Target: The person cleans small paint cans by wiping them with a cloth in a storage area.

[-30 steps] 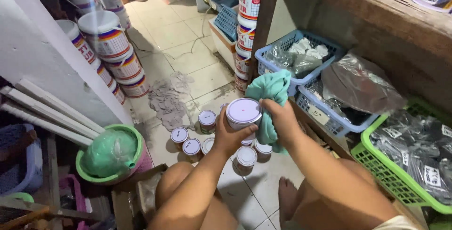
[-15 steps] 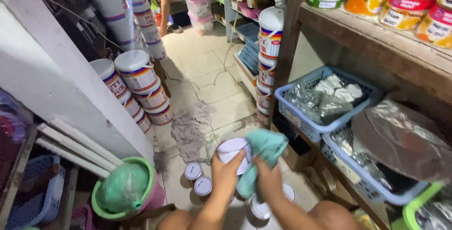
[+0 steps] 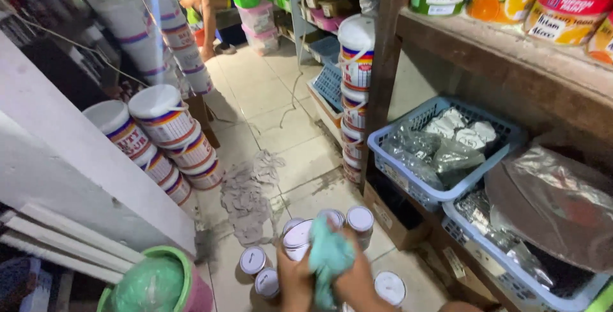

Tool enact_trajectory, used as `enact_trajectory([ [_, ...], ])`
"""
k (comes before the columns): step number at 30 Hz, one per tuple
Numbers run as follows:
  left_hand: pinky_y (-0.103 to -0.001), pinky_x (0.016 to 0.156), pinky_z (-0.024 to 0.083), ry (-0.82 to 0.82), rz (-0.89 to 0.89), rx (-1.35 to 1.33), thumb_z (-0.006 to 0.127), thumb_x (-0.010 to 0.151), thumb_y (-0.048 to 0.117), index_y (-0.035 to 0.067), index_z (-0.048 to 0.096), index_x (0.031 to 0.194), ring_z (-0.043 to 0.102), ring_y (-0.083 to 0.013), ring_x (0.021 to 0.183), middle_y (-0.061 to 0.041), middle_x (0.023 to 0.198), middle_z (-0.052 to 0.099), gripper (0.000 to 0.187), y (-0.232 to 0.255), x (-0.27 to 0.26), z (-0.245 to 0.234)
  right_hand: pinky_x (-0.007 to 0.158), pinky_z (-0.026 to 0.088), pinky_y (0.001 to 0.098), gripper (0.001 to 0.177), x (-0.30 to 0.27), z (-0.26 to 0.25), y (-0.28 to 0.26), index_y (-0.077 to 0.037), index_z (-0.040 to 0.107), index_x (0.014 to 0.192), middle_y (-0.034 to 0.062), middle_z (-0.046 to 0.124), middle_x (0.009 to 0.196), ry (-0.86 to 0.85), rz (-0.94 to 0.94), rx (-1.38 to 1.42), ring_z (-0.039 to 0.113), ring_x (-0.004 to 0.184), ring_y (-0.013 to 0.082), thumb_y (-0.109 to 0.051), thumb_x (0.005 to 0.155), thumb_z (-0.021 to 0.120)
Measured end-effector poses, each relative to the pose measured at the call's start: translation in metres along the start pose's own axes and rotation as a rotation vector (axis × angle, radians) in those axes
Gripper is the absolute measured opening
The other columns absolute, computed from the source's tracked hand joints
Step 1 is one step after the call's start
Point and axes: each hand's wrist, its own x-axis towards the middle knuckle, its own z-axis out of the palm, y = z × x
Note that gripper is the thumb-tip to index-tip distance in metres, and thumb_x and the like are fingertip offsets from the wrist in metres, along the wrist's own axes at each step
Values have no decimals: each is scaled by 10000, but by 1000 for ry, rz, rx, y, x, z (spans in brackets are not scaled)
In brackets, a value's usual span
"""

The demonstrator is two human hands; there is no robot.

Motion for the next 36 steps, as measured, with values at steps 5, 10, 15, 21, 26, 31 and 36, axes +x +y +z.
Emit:
enact_trajectory([
  [5,-312,912,576,-109,102,166,839,748,197,29,579,1331,766,-225,1014,-130,1172,767,661,7,-15,6,849,546,341,383,7,-14,-22,1,738,1187,157,794,1043,209,416,231,715,923,250,-193,868,656],
  [10,-312,885,574,-14,119,70,743,813,134,-26,579,1301,755,-240,989,-166,1150,759,539,35,-16,-6,894,557,305,519,-13,5,6,-124,634,1310,48,772,1168,73,-110,15,741,1024,175,-30,802,683],
  [15,-304,892,598,-164,249,152,814,782,123,-22,498,1378,765,-228,1007,-168,1196,746,690,23,-26,-7,785,574,331,340,-1,0,-4,-8,774,1119,137,807,956,297,303,119,722,841,223,-221,868,686],
  [21,-324,898,565,-71,80,37,772,756,112,9,493,1392,738,-246,1034,-169,1213,724,702,22,-20,-14,896,552,321,458,-22,9,-11,-50,700,1263,107,791,1154,151,198,155,733,1020,220,-138,815,662],
  [26,-318,880,591,-103,186,165,857,720,156,17,531,1339,766,-236,979,-151,1144,756,712,28,-25,-10,862,552,342,386,-9,7,-21,-3,773,1124,143,810,1044,234,392,124,740,943,253,-240,839,667],
  [31,-318,891,574,-4,190,185,810,770,163,-2,507,1369,751,-230,998,-153,1182,736,691,32,-22,-14,943,562,314,543,-14,17,9,-155,658,1347,62,767,1272,178,161,17,749,1120,206,-234,810,676],
  [36,-300,800,624,-97,156,205,850,728,137,37,553,1325,790,-219,908,-141,1097,787,675,19,-18,-9,817,568,361,384,-3,8,6,-14,784,1136,170,822,984,255,375,137,745,882,268,-235,859,636],
])
